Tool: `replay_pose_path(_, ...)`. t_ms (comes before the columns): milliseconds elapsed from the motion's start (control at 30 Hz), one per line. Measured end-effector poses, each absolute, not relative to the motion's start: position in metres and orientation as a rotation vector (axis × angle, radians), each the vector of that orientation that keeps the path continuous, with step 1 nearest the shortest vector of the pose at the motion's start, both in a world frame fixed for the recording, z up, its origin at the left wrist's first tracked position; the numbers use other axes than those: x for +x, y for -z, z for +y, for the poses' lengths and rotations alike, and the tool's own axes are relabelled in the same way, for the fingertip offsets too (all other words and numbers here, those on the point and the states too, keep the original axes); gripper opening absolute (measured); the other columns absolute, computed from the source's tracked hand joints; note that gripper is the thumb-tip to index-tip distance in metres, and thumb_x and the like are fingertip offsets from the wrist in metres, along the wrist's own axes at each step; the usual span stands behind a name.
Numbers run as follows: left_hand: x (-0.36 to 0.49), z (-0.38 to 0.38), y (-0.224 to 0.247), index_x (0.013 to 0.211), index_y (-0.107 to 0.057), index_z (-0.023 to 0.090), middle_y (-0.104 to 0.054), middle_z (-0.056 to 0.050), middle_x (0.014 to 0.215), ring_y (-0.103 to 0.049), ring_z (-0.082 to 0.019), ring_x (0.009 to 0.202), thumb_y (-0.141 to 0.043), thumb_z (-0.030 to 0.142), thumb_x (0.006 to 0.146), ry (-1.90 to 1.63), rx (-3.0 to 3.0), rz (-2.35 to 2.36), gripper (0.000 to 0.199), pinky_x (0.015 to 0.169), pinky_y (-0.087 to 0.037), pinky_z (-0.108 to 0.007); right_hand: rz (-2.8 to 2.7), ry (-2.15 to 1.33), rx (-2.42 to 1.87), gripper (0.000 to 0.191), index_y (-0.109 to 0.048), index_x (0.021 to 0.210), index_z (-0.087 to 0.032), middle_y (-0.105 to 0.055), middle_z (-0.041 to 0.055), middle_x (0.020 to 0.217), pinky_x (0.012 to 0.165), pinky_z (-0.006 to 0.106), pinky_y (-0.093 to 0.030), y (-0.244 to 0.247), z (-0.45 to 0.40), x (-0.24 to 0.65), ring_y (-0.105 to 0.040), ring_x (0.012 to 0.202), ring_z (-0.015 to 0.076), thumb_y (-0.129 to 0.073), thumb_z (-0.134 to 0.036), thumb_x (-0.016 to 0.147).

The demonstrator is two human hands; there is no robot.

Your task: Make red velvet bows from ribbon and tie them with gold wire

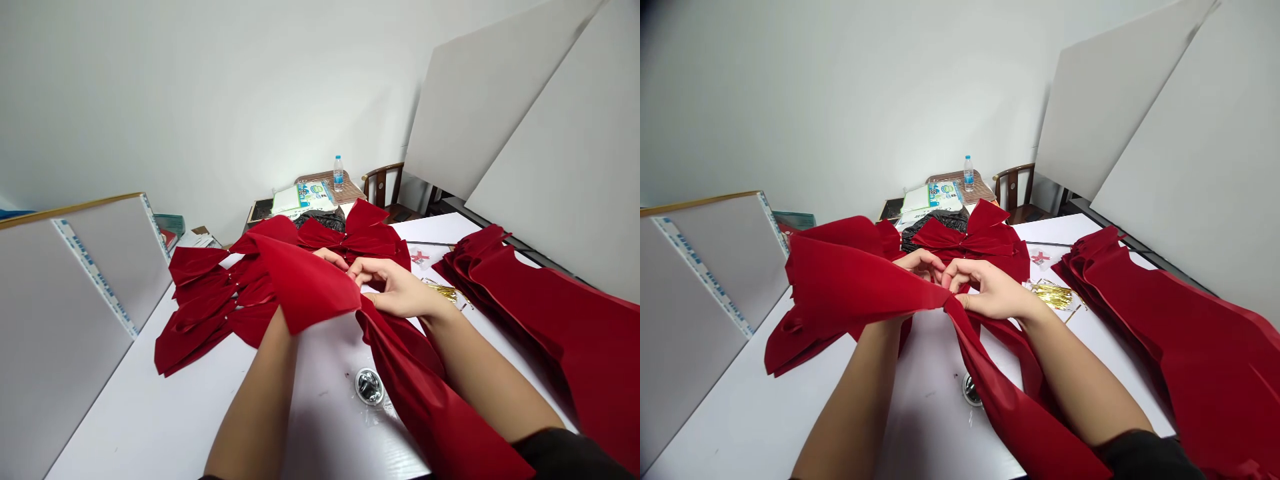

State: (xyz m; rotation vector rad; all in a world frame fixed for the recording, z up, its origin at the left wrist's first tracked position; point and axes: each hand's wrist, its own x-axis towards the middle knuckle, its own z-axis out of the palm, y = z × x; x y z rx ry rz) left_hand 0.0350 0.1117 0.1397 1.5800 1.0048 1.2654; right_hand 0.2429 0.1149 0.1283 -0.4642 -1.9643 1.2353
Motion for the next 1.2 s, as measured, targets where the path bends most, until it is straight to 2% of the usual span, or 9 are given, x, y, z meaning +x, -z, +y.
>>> replay_pose_path(167, 0.056, 0.115, -0.125, 0.075, -0.07, 0.019, -0.071, -0.005, 0.07, -0.07, -0.024, 0.077, -0.09, 0.045, 0.067, -1.41, 1.565, 1.138, 0.034, 0.067, -0.054, -0.032, -1.893, -0.959, -0.565, 0.016, -0.066, 0.098, -0.015, -0.073, 0.0068, 0.096, 0.079, 0.026, -0.054, -0.134, 0.118, 0.255, -0.069, 0.086, 0.0153, -0.072, -0.028, 0.092)
replay_pose_path(300, 0.066, 0.114, -0.122, 0.078, -0.069, 0.019, -0.068, -0.001, 0.068, -0.065, -0.017, 0.063, -0.085, 0.047, 0.074, -1.419, 1.551, 1.105, 0.032, 0.058, -0.049, -0.026, -1.842, -0.445, -0.711, 0.011, -0.071, 0.1, -0.017, -0.072, 0.0051, 0.095, 0.079, 0.028, -0.052, -0.14, 0.12, 0.271, -0.067, 0.086, 0.0152, -0.07, -0.026, 0.092)
replay_pose_path(400, 0.065, 0.11, -0.123, 0.09, -0.071, 0.019, -0.07, -0.002, 0.07, -0.059, -0.013, 0.054, -0.079, 0.057, 0.081, -1.276, 1.479, 0.976, 0.04, 0.053, -0.047, -0.025, -1.809, -0.193, -0.78, 0.007, -0.068, 0.097, -0.018, -0.069, 0.0032, 0.089, 0.075, 0.028, -0.05, -0.143, 0.118, 0.275, -0.064, 0.082, 0.0153, -0.067, -0.02, 0.091)
replay_pose_path(467, 0.065, 0.107, -0.126, 0.097, -0.073, 0.018, -0.074, -0.005, 0.082, -0.063, -0.014, 0.059, -0.074, 0.066, 0.084, -1.229, 1.453, 0.883, 0.05, 0.058, -0.051, -0.027, -1.822, -0.042, -0.807, 0.006, -0.065, 0.096, -0.017, -0.067, 0.0035, 0.088, 0.073, 0.028, -0.049, -0.144, 0.115, 0.274, -0.063, 0.082, 0.0164, -0.065, -0.018, 0.09)
replay_pose_path(600, 0.067, 0.097, -0.135, 0.105, -0.077, 0.016, -0.078, -0.013, 0.111, -0.074, -0.027, 0.1, -0.069, 0.071, 0.087, -1.249, 1.501, 0.737, 0.058, 0.093, -0.057, -0.036, -1.885, 0.157, -0.829, 0.007, -0.062, 0.098, -0.017, -0.066, 0.0053, 0.09, 0.071, 0.031, -0.048, -0.141, 0.113, 0.267, -0.063, 0.083, 0.0183, -0.061, -0.018, 0.091)
replay_pose_path(733, 0.07, 0.094, -0.142, 0.11, -0.077, 0.014, -0.079, -0.014, 0.114, -0.074, -0.031, 0.108, -0.08, 0.058, 0.084, -1.18, 1.455, 0.749, 0.051, 0.1, -0.056, -0.041, -1.924, 0.107, -0.824, 0.008, -0.062, 0.099, -0.018, -0.067, 0.0034, 0.088, 0.075, 0.032, -0.049, -0.14, 0.111, 0.265, -0.064, 0.082, 0.0174, -0.063, -0.018, 0.091)
replay_pose_path(900, 0.065, 0.1, -0.138, 0.114, -0.078, 0.015, -0.078, -0.014, 0.12, -0.072, -0.033, 0.116, -0.086, 0.048, 0.08, -1.213, 1.403, 0.749, 0.048, 0.104, -0.055, -0.043, -1.994, -0.418, -0.756, 0.019, -0.064, 0.111, -0.019, -0.072, 0.0049, 0.104, 0.082, 0.03, -0.054, -0.146, 0.11, 0.276, -0.069, 0.093, 0.0172, -0.069, -0.028, 0.095)
replay_pose_path(1000, 0.061, 0.103, -0.135, 0.113, -0.078, 0.014, -0.078, -0.013, 0.119, -0.072, -0.033, 0.116, -0.085, 0.046, 0.081, -1.162, 1.382, 0.731, 0.045, 0.105, -0.055, -0.043, -2.034, -0.64, -0.705, 0.022, -0.064, 0.115, -0.019, -0.072, 0.0061, 0.109, 0.085, 0.028, -0.055, -0.149, 0.111, 0.283, -0.069, 0.098, 0.0167, -0.067, -0.033, 0.098)
replay_pose_path(1200, 0.055, 0.101, -0.139, 0.114, -0.077, 0.015, -0.077, -0.013, 0.123, -0.071, -0.032, 0.12, -0.085, 0.044, 0.081, -1.137, 1.419, 0.809, 0.044, 0.106, -0.055, -0.043, -2.091, -0.776, -0.703, 0.025, -0.064, 0.114, -0.019, -0.073, 0.0064, 0.109, 0.084, 0.028, -0.057, -0.151, 0.11, 0.288, -0.07, 0.095, 0.0166, -0.07, -0.034, 0.096)
